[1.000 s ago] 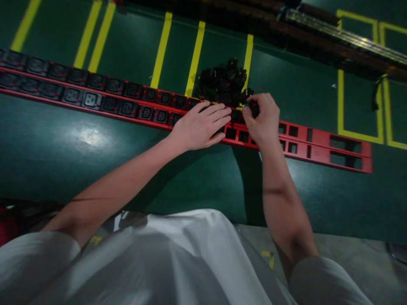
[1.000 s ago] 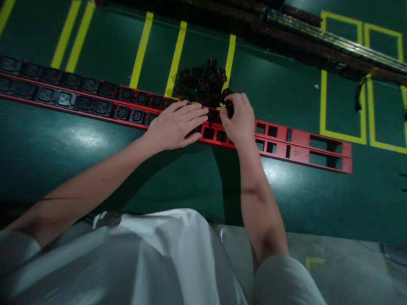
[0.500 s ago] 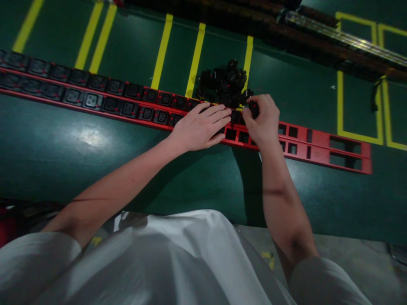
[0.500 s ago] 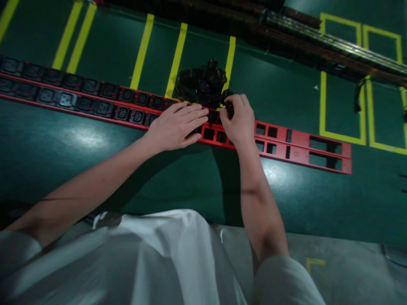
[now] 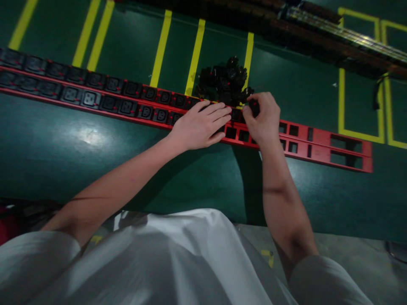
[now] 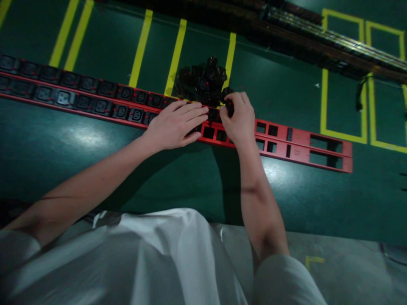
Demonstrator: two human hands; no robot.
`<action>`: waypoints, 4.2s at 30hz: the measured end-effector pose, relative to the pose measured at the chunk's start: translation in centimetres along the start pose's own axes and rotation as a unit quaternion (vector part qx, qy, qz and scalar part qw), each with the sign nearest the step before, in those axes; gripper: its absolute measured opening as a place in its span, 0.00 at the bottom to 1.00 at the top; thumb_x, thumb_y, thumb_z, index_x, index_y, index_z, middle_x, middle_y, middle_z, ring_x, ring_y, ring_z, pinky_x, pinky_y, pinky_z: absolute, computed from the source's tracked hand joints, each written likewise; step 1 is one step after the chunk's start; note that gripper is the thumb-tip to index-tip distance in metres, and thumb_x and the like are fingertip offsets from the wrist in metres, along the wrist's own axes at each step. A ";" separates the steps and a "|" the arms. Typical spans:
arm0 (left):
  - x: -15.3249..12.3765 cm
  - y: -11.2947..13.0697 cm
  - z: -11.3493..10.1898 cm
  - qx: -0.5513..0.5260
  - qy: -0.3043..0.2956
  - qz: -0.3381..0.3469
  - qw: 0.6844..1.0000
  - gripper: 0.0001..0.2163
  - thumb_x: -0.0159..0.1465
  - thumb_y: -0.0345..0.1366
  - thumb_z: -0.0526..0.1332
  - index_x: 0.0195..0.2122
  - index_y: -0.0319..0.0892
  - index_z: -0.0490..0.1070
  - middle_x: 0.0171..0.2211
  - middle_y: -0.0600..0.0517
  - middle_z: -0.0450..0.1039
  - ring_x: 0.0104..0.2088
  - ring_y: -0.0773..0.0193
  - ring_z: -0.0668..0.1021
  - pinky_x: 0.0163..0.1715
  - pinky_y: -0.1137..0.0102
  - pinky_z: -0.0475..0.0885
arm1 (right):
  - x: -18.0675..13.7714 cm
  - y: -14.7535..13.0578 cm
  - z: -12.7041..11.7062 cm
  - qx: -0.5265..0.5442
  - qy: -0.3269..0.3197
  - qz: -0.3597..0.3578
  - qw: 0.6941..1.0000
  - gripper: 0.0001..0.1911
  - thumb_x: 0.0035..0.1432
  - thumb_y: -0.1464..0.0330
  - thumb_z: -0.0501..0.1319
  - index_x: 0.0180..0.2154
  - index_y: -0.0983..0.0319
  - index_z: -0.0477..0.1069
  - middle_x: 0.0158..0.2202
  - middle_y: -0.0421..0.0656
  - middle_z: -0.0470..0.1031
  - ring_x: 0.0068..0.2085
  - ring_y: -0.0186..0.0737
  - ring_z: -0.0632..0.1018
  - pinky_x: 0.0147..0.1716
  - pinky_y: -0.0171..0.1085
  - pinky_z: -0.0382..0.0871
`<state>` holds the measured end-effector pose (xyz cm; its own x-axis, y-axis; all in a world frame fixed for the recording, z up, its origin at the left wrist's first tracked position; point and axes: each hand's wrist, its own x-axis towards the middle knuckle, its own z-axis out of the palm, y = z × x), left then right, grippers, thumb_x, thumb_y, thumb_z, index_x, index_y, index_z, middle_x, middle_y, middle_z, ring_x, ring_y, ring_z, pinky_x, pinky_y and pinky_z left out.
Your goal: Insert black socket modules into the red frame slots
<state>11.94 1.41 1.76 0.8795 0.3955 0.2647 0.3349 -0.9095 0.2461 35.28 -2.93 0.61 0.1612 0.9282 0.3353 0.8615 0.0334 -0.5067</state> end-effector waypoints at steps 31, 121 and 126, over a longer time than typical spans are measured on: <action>-0.1 0.0 0.0 0.015 0.002 0.002 1.000 0.25 0.69 0.37 0.56 0.67 0.40 0.65 0.68 0.44 0.65 0.67 0.49 0.67 0.66 0.50 0.61 | 0.0 0.1 0.0 0.012 -0.019 0.008 1.000 0.08 0.64 0.62 0.59 0.44 0.56 0.70 0.47 0.51 0.74 0.53 0.56 0.75 0.55 0.58 0.69; 0.0 0.2 -0.3 -0.001 -0.011 -0.013 1.000 0.26 0.68 0.37 0.55 0.68 0.45 0.63 0.68 0.47 0.65 0.68 0.50 0.66 0.67 0.50 0.59 | 0.1 0.0 0.0 -0.002 -0.011 0.005 1.000 0.09 0.65 0.58 0.59 0.44 0.54 0.70 0.47 0.49 0.75 0.52 0.56 0.74 0.55 0.58 0.70; 0.0 0.2 -0.4 0.002 -0.015 -0.013 1.000 0.26 0.69 0.37 0.54 0.68 0.46 0.62 0.68 0.48 0.65 0.69 0.50 0.66 0.67 0.50 0.59 | 0.0 -0.1 -0.1 0.007 -0.011 0.012 1.000 0.09 0.64 0.57 0.59 0.43 0.53 0.70 0.47 0.49 0.75 0.52 0.56 0.74 0.55 0.58 0.70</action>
<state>11.86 1.25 2.14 0.8801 0.4154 0.2297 0.3594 -0.8993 0.2493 35.25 -2.94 0.75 0.1700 0.9368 0.3056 0.8503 0.0173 -0.5260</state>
